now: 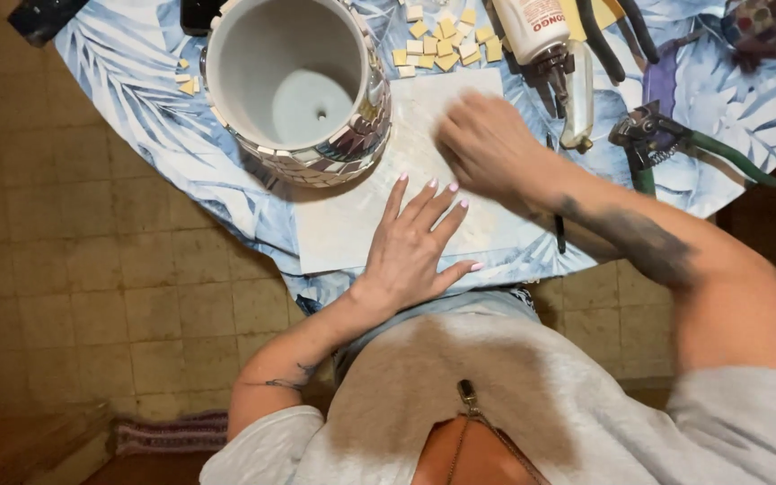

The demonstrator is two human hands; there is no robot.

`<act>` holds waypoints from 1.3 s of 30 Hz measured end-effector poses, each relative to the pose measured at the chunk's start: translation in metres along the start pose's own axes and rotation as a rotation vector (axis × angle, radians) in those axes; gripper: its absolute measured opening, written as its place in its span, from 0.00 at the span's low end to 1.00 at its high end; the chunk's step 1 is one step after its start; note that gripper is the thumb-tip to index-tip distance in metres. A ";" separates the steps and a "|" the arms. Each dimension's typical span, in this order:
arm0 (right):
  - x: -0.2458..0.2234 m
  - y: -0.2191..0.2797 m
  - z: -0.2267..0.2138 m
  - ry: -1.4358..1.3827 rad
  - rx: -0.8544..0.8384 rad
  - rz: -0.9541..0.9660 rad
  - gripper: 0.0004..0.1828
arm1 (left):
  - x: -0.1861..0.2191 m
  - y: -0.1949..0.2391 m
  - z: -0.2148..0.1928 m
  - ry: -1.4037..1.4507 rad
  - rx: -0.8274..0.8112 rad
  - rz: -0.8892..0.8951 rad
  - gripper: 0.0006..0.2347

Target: Applying small mosaic tiles to a ceramic pot using adhesive.

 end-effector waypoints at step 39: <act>-0.013 0.023 -0.012 0.046 0.066 0.065 0.05 | 0.006 -0.003 -0.004 -0.054 -0.006 -0.022 0.17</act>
Point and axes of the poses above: each hand's wrist, its own y-axis away from the middle knuckle, its own z-axis out of the palm, x = y × z, the point moved 1 cm from there along -y, towards the middle knuckle, and after that the axes turned 2 degrees about -y, right-handed, at the moved point
